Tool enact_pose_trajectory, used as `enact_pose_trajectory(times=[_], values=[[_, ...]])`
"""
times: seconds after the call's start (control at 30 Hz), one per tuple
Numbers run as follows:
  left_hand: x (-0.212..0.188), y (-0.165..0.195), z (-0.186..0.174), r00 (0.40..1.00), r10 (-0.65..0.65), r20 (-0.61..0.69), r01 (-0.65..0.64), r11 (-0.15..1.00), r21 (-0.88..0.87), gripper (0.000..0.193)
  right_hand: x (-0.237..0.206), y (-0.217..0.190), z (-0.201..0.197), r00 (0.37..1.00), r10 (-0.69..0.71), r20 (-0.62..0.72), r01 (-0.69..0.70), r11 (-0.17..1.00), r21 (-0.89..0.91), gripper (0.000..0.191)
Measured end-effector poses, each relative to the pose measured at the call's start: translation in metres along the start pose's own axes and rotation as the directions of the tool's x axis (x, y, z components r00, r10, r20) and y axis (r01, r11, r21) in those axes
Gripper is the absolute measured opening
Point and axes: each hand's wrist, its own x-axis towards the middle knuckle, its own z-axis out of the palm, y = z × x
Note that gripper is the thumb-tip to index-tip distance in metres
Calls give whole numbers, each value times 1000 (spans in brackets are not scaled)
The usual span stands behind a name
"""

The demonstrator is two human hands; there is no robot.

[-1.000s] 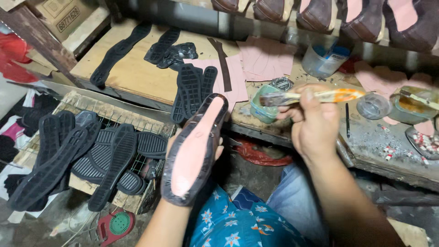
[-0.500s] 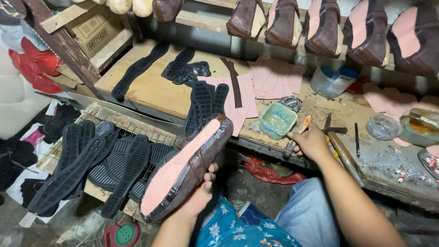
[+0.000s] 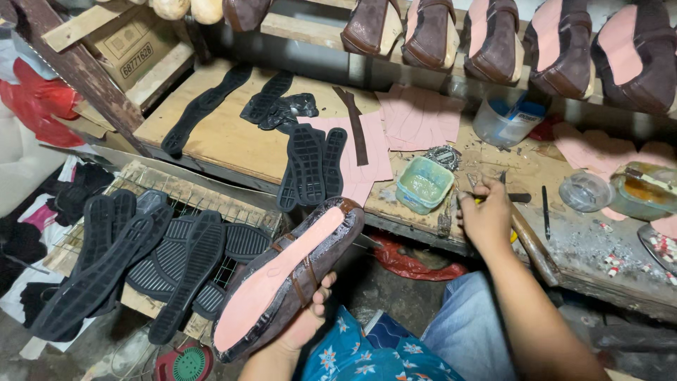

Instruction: The person applies glue to the edges of a brown shoe using a brush. They rotate the shoe to cover different areas and repeatedly dip the brush into a glue container to continue the application.

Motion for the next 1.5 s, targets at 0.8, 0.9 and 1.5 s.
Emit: enact_pose_trajectory(times=[0.8,0.9,1.5], values=[[2,-33,17,974,-192,-123,186,981,-57,71,-108,-74,18,612,-210,762,-460,690,559,57],[-4,-29,30,979,-205,16,204,977,66,80,-103,-81,-1,629,-220,746,-240,857,455,60],[44,18,72,837,314,-448,-191,935,298,36,-152,-137,2,525,-520,673,-387,559,734,30]])
